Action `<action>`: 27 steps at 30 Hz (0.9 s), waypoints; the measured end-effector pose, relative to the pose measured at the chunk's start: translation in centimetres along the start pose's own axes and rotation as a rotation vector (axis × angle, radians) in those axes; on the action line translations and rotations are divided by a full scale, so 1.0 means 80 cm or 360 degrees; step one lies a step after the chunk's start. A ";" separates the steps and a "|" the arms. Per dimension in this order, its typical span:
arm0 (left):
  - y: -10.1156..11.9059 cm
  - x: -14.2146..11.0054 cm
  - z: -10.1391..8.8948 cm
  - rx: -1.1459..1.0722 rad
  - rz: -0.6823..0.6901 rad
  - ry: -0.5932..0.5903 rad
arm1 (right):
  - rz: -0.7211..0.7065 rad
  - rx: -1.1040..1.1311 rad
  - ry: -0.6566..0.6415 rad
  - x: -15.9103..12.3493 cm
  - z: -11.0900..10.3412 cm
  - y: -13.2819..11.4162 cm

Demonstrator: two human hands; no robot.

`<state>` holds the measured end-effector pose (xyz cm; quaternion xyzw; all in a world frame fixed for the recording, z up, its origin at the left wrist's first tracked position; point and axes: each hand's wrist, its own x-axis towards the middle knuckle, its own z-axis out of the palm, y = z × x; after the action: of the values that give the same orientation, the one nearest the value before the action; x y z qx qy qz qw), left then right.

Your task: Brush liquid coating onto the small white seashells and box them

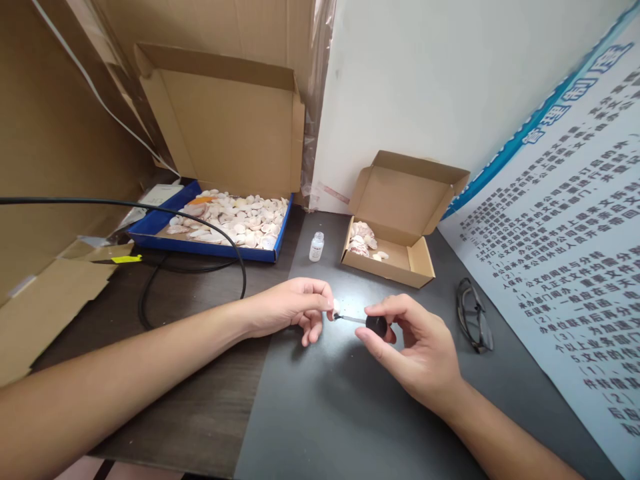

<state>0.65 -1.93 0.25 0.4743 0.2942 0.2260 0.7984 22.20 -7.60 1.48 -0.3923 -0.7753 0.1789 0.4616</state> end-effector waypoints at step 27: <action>-0.001 0.000 -0.001 0.0001 0.0012 -0.0001 | -0.0031 0.0012 -0.0002 0.001 -0.002 -0.004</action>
<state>0.62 -1.94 0.19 0.4758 0.2922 0.2287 0.7974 22.19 -7.79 1.81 -0.3829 -0.7787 0.1775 0.4643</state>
